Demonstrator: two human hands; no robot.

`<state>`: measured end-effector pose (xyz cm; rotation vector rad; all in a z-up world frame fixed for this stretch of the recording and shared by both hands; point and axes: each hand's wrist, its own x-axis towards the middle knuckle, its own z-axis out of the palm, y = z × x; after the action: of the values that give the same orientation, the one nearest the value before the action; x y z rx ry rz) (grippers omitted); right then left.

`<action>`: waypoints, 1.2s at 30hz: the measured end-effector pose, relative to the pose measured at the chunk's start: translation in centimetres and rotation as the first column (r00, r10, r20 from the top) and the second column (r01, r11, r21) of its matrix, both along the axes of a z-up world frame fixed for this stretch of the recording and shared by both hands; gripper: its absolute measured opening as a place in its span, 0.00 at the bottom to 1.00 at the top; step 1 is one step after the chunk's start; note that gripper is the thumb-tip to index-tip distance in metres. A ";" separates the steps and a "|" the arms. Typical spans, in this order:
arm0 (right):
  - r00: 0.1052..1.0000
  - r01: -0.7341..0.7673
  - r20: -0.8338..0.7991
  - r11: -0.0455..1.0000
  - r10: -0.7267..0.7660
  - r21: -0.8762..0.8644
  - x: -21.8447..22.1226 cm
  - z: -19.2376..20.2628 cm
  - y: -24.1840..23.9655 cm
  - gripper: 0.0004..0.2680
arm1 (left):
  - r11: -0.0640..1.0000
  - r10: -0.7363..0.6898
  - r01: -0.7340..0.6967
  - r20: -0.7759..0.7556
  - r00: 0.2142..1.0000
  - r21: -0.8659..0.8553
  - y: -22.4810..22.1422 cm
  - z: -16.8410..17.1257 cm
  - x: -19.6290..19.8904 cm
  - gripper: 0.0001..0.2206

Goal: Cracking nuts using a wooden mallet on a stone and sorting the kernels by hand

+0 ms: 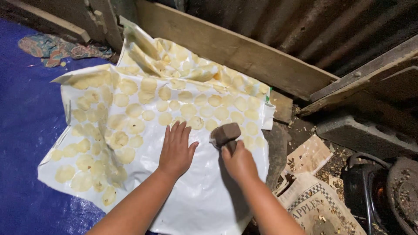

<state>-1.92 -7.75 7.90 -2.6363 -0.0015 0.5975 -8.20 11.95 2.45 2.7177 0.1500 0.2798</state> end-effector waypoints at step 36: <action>0.984 0.030 0.174 0.999 -0.036 0.040 -6.9 -2.8 -7.0 0.18 | 0.982 0.025 -0.004 -0.108 0.994 0.188 -2.8 -4.9 9.9 0.41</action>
<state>-8.82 -14.71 5.07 -2.6382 -0.0218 0.3501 1.68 9.17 -2.40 2.9218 0.1831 0.1554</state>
